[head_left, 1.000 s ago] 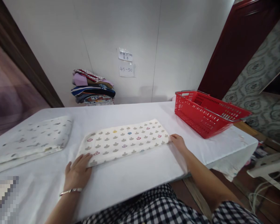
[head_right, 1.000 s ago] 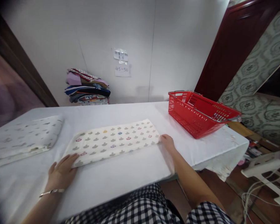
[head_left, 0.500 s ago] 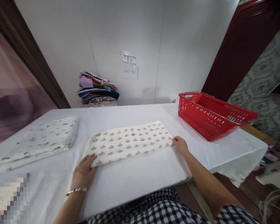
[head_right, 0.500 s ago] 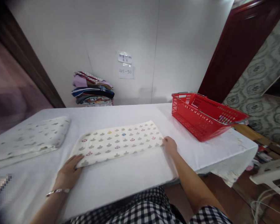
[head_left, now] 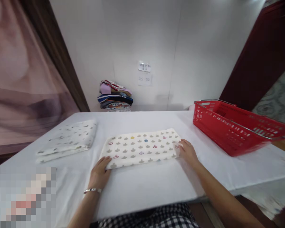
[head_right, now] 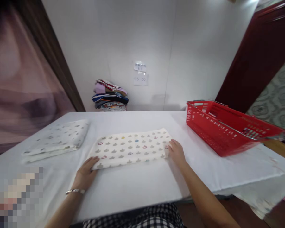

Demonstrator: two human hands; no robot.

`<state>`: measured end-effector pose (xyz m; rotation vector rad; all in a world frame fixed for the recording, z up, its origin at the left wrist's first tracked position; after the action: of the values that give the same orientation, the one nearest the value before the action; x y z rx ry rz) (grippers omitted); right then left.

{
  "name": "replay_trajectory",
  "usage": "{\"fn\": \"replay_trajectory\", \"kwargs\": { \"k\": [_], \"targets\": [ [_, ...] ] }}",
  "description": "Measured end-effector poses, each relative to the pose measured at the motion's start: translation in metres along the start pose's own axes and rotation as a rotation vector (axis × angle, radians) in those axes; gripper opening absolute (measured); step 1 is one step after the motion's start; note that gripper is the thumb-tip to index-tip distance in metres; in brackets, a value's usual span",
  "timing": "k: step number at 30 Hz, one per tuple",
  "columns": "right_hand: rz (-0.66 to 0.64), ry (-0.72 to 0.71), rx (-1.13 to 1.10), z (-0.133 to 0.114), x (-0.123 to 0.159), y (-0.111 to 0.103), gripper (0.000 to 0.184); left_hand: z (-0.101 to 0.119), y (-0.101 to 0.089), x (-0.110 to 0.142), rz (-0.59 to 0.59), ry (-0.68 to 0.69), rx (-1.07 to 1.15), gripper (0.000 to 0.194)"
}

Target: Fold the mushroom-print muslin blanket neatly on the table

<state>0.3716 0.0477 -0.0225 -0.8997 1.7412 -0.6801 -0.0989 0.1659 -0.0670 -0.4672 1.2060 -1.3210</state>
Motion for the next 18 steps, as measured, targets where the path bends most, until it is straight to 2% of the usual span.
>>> {"fn": "replay_trajectory", "kwargs": {
  "k": [2, 5, 10, 13, 15, 18],
  "targets": [
    [-0.034, -0.062, -0.088, -0.017, -0.007, 0.012, 0.037, 0.006, -0.003, 0.002, -0.010, -0.016, 0.014, 0.049],
    [-0.184, -0.095, -0.072, -0.028, -0.017, 0.037, 0.045, 0.015, -0.009, 0.005, -0.034, -0.069, 0.061, 0.054],
    [-0.510, 0.004, 0.172, -0.017, -0.015, 0.078, 0.051, 0.015, -0.019, 0.012, -0.077, -0.284, 0.283, 0.057],
    [-0.547, 0.008, 0.239, -0.011, -0.010, 0.086, 0.054, 0.011, -0.024, 0.010, -0.086, -0.426, 0.455, 0.045],
    [-0.551, 0.002, 0.259, -0.010, -0.008, 0.088, 0.055, 0.012, -0.028, -0.001, -0.078, -0.468, 0.427, 0.037],
    [-0.546, -0.011, 0.273, -0.009, -0.006, 0.089, 0.056, 0.025, -0.030, -0.032, -0.085, -0.367, 0.209, 0.033]
  ]
}}
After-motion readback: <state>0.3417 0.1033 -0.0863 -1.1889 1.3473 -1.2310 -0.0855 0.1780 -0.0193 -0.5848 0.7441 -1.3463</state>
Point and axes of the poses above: each hand's wrist, its own x-axis away from the middle knuckle, its own y-axis out of the palm, z = x × y, the point moved 5 cm from there along -x, towards the middle knuckle, and after that the axes turned 6 degrees about -y, right-handed, at the moved point
